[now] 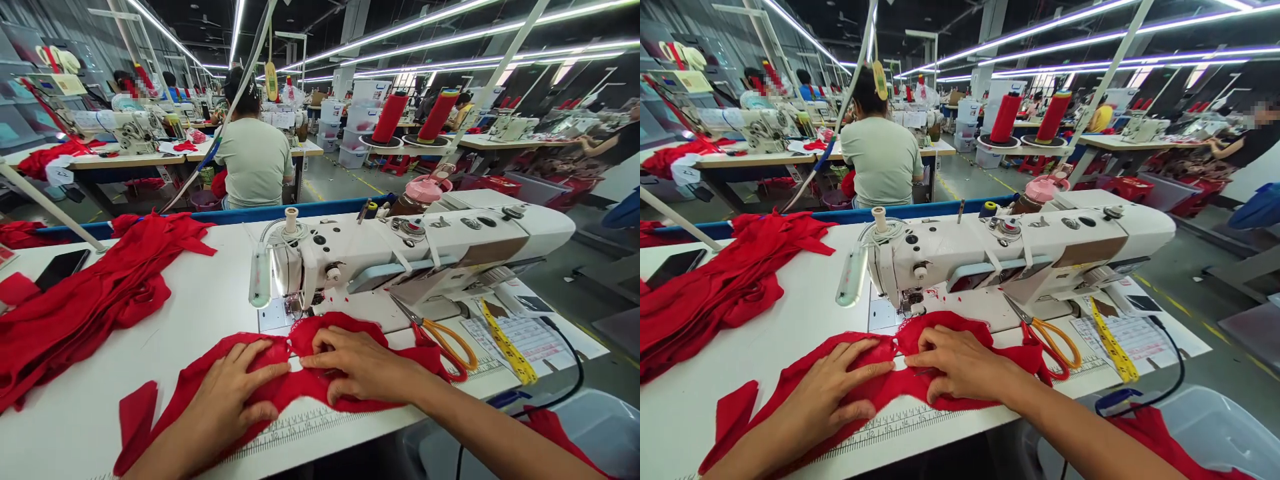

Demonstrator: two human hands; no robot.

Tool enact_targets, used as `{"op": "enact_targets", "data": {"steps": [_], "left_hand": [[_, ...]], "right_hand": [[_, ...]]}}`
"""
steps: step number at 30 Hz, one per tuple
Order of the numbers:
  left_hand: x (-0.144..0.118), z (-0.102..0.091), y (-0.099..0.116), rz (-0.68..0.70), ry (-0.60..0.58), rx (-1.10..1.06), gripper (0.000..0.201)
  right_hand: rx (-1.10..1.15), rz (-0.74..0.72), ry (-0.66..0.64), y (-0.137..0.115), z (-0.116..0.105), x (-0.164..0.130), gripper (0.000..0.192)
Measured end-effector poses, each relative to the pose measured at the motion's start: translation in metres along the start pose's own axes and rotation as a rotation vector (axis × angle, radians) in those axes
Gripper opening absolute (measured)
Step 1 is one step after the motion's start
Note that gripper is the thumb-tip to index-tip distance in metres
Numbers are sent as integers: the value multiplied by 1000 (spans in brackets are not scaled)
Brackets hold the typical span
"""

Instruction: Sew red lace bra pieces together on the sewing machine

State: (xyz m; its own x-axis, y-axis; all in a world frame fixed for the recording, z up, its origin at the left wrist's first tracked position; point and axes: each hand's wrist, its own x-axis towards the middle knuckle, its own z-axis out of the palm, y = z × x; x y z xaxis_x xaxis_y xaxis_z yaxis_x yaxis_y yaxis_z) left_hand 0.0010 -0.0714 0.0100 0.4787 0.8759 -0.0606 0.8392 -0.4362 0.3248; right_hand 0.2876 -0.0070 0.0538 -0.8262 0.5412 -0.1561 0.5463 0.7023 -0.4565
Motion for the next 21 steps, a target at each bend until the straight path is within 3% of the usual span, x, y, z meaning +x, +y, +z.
{"op": "enact_targets", "data": {"steps": [9,15,21], "left_hand": [[6,-29,0,27,-190,-51,77],[9,-31,1,55,-153,-56,82],[10,-32,1,25,-207,-34,77]], "right_hand": [[18,12,-93,6,-2,1,69],[49,-8,-92,13,-2,0,72],[65,-21,-106,13,-5,1,68]]}}
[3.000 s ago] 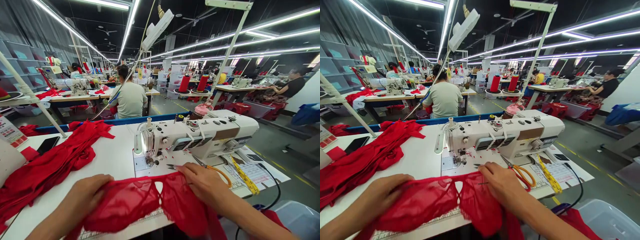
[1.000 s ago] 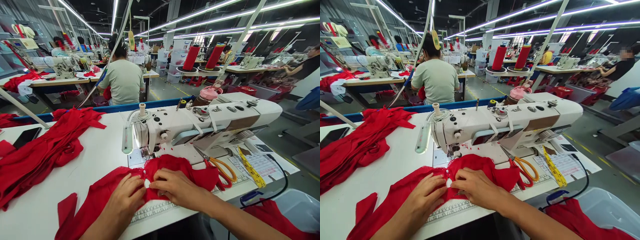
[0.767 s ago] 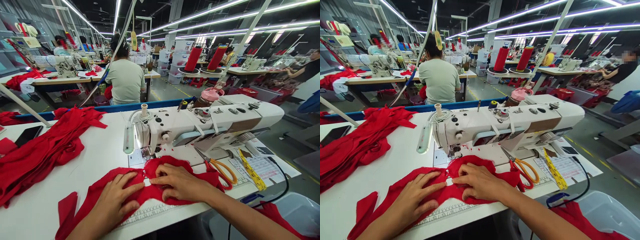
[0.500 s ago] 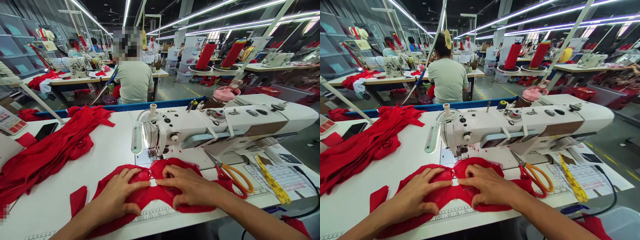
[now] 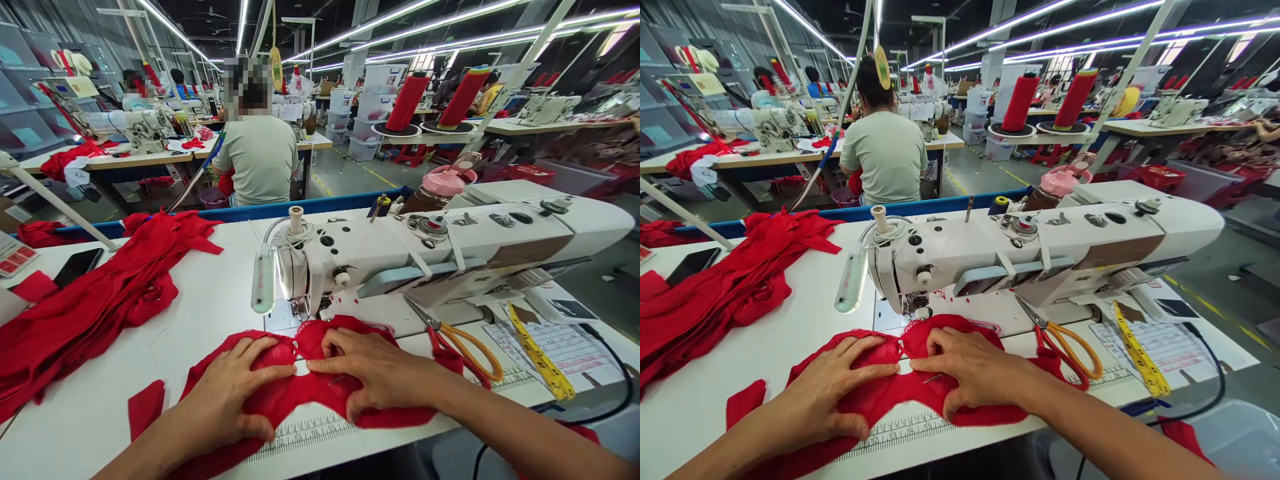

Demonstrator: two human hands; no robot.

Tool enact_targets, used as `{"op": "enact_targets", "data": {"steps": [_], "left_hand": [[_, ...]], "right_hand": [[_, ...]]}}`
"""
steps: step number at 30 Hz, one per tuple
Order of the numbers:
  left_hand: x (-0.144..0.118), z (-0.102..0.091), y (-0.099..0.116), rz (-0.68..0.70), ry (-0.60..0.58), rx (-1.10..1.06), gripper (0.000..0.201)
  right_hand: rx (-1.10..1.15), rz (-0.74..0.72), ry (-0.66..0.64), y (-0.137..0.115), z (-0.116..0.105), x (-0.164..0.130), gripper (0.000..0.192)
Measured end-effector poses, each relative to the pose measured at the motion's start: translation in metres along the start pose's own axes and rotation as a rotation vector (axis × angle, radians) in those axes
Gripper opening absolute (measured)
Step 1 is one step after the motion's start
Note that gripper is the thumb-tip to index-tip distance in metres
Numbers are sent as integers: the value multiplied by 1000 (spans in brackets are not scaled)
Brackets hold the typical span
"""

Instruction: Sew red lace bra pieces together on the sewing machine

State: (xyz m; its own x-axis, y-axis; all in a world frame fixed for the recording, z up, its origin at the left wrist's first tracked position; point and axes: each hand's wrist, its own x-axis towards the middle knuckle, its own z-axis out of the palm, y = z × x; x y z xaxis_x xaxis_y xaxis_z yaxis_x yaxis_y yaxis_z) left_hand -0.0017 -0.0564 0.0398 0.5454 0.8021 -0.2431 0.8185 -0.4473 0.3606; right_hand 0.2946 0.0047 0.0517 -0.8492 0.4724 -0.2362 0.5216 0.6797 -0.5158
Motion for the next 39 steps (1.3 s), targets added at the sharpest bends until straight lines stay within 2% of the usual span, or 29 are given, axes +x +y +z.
{"op": "enact_targets", "data": {"steps": [5,10,17,21,24,26,30,32,35,39], "left_hand": [[-1,2,-2,33,44,1,77],[-1,-1,0,17,21,-20,76],[0,-4,3,36,61,-12,78],[-3,0,-1,59,71,-20,77],[-12,10,-3,113,177,4,78],[-20,21,0,153,311,46,71],[-37,48,14,268,661,147,28],[-42,60,20,309,789,225,22],[-44,73,27,323,869,352,28],[-44,81,30,277,863,383,24]], "right_hand": [[16,4,21,2,2,0,70],[18,11,5,3,2,1,70],[-40,103,-14,-8,-3,2,73],[-74,101,24,-12,-3,1,71],[-154,99,69,-21,3,-4,65],[-198,122,144,-34,12,-9,57],[-186,196,325,-65,41,-11,42],[-211,171,374,-73,59,-7,40],[-321,94,468,-74,85,2,59],[-418,52,633,-69,104,11,51]]}}
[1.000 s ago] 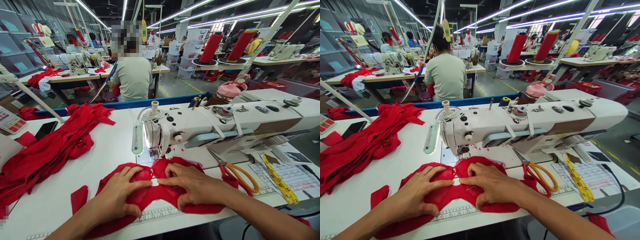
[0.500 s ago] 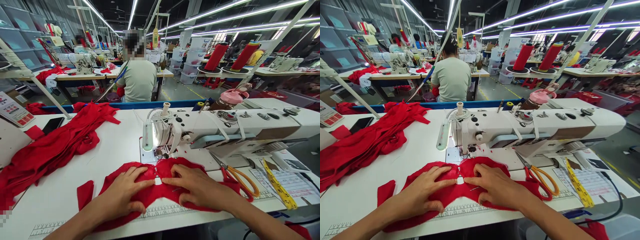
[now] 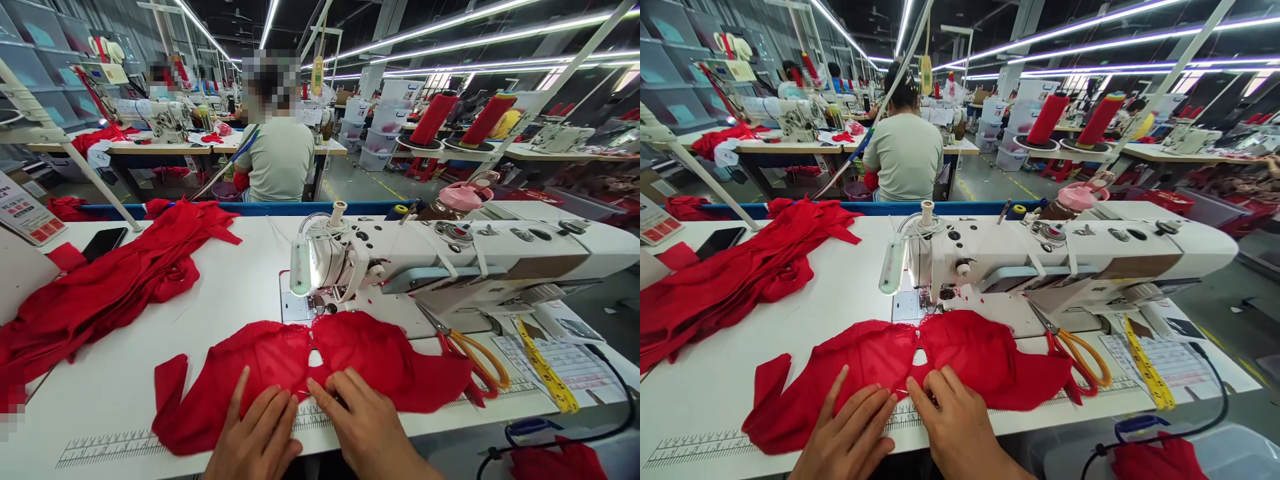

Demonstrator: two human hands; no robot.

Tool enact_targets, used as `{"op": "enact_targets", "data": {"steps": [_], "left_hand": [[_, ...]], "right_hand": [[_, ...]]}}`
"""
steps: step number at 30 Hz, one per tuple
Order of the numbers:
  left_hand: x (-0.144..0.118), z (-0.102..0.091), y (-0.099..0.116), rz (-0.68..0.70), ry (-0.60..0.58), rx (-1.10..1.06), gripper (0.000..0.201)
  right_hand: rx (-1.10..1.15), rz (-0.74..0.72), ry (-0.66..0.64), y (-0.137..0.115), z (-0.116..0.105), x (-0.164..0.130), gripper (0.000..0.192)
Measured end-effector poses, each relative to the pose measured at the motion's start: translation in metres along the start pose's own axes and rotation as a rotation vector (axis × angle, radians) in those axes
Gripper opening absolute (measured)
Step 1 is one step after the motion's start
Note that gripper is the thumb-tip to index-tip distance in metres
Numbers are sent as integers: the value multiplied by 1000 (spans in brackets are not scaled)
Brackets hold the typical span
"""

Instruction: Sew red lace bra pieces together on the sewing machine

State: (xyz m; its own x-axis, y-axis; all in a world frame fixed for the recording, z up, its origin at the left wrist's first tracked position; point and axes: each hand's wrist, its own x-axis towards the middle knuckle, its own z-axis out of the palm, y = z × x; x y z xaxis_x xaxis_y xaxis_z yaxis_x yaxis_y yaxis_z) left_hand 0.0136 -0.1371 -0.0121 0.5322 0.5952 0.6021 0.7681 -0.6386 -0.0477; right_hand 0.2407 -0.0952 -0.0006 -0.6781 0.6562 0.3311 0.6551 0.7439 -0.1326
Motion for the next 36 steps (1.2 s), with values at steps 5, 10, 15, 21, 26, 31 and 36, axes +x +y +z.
{"op": "enact_targets", "data": {"steps": [5,10,15,21,26,31,36], "left_hand": [[-2,10,9,-110,123,-69,22],[-1,17,15,-156,178,-101,21],[-3,18,14,-143,197,-86,21],[-7,19,14,-139,176,-85,20],[-6,20,13,-137,171,-73,20],[-3,17,13,-140,174,-69,20],[-2,17,14,-165,178,-85,19]], "right_hand": [[-54,-13,160,-3,3,-2,43],[-56,-5,188,-7,2,2,41],[-60,-17,202,-9,4,4,42],[-67,-7,176,-8,6,2,46],[-103,-11,178,-10,9,0,46],[-146,-15,181,-12,10,-1,43],[-108,-10,164,-11,7,0,45]]}}
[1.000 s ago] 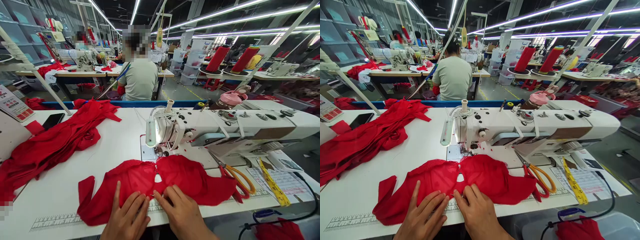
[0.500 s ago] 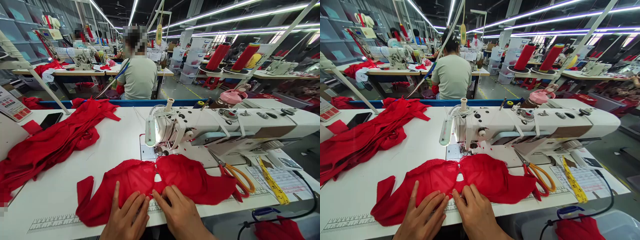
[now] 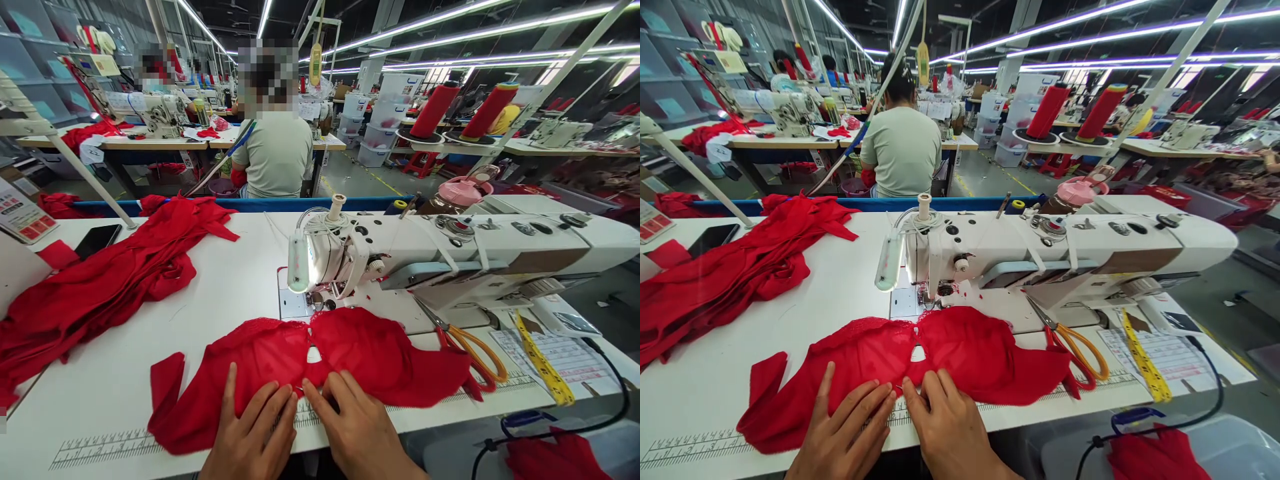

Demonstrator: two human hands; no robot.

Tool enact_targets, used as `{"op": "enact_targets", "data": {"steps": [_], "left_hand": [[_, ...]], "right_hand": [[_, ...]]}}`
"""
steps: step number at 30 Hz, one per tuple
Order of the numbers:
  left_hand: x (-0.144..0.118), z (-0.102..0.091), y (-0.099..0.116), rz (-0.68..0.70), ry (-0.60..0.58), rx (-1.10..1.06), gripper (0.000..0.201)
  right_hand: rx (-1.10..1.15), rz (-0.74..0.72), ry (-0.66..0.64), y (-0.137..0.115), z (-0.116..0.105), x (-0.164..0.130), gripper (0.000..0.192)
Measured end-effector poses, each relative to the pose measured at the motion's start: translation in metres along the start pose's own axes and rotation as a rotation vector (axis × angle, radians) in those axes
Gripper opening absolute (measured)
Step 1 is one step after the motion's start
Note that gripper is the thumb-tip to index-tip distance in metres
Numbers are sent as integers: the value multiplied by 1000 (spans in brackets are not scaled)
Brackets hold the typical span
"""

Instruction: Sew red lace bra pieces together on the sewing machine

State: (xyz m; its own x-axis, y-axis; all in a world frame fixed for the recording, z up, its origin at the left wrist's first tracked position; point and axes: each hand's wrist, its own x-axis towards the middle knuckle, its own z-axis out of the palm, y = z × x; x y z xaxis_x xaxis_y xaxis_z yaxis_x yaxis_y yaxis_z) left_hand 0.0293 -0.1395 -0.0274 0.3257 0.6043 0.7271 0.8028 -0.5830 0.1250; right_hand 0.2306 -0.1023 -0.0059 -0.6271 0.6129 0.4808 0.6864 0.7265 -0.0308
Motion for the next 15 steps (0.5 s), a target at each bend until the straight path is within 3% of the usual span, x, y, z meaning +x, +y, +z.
{"op": "enact_targets", "data": {"steps": [15], "left_hand": [[-1,1,1,4,-2,4,20]], "right_hand": [[-65,7,-15,-6,-1,-1,45]]}}
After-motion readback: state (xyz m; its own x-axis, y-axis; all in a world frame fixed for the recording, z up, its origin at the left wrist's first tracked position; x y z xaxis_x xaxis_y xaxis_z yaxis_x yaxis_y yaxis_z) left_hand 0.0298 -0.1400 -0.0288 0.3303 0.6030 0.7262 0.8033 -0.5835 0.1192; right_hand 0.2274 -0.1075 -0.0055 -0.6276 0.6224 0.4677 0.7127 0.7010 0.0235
